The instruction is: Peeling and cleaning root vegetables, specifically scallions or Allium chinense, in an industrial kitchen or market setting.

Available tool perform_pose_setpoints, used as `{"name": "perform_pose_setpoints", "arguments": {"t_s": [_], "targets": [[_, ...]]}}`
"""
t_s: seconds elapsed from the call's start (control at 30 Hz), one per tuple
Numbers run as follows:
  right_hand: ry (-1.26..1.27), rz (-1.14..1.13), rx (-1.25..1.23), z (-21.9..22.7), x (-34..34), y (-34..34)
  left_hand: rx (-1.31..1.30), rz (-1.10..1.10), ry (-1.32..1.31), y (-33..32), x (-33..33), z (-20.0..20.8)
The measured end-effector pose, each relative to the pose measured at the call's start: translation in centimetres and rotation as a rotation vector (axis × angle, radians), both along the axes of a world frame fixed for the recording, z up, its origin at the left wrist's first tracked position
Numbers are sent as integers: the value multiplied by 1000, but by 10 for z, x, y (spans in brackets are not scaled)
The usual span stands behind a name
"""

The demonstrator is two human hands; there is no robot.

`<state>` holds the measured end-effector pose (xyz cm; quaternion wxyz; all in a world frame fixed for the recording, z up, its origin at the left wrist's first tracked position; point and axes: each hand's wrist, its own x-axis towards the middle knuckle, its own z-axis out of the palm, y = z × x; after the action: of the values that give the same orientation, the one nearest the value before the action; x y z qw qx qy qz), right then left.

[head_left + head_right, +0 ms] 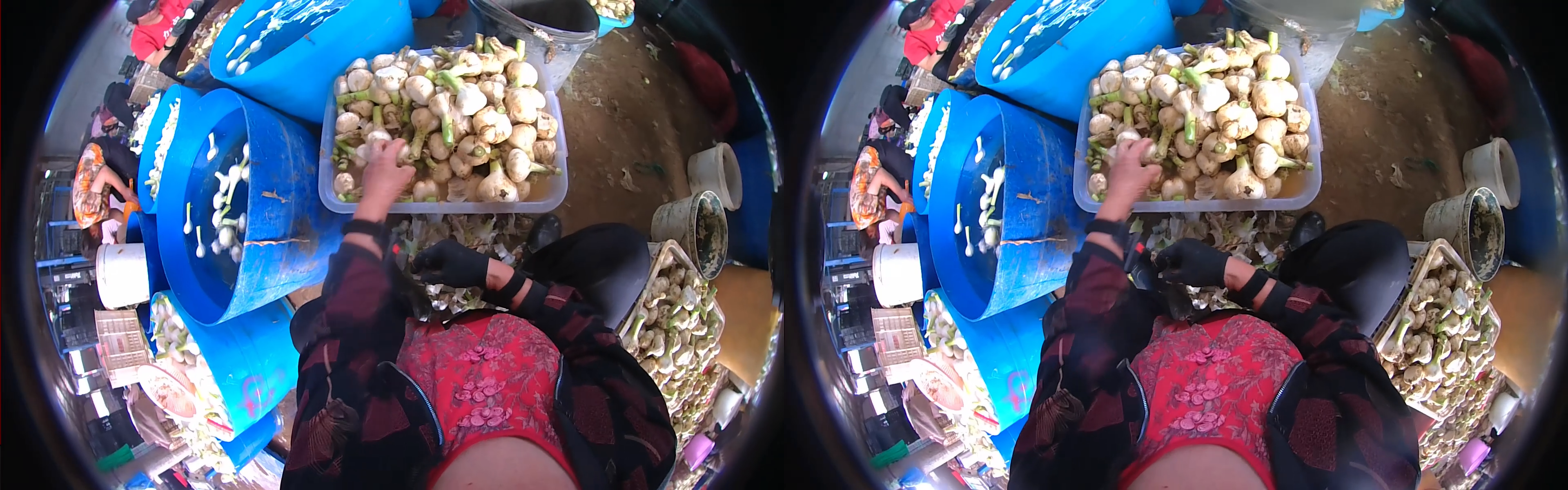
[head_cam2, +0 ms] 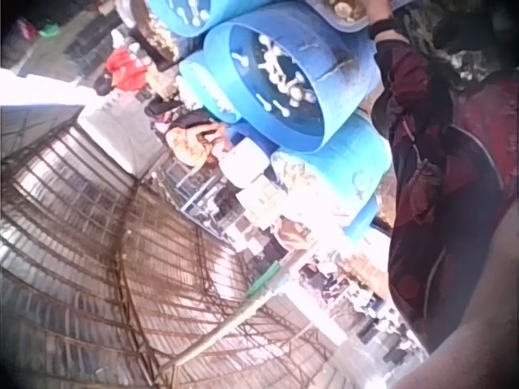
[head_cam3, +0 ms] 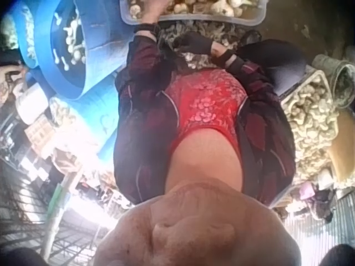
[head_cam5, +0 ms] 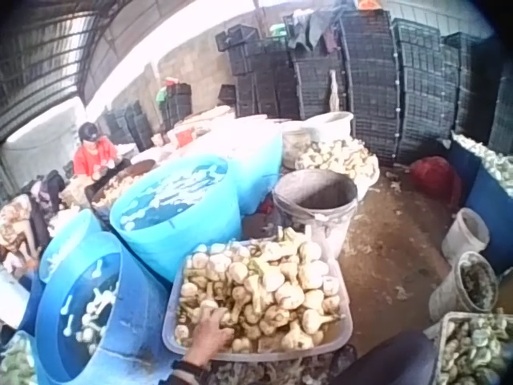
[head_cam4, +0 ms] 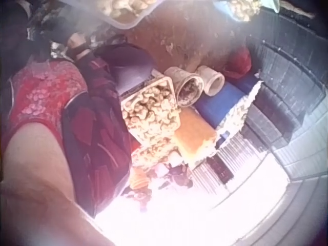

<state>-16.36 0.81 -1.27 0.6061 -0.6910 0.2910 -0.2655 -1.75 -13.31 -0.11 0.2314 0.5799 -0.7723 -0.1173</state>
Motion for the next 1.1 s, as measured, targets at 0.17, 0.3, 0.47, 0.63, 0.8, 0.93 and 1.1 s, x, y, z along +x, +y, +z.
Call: {"name": "perform_pose_setpoints", "arguments": {"t_s": [0.17, 0.3, 0.47, 0.63, 0.8, 0.93, 1.1], "targets": [[-63, -123, -47, -3, -11, -4, 110, 121, -193, -7, -38, -11], [81, -292, 98, 12, -13, -16, 232, 171, 264, 5, 13, -26], [-119, -808, 99, 1, -28, -34, 525, 187, 1229, 49, -4, 13], [25, -788, -98, 16, -23, -44, 540, -6, 934, 104, -24, 47], [-94, -823, 139, 7, -14, -35, 351, 48, 892, 126, -28, 25], [-186, -736, 139, -1, -19, -32, 521, 97, 1114, 129, -27, 37], [-290, -638, -305, 5, -27, -30, 637, 101, 1266, 124, -18, 32]]}}
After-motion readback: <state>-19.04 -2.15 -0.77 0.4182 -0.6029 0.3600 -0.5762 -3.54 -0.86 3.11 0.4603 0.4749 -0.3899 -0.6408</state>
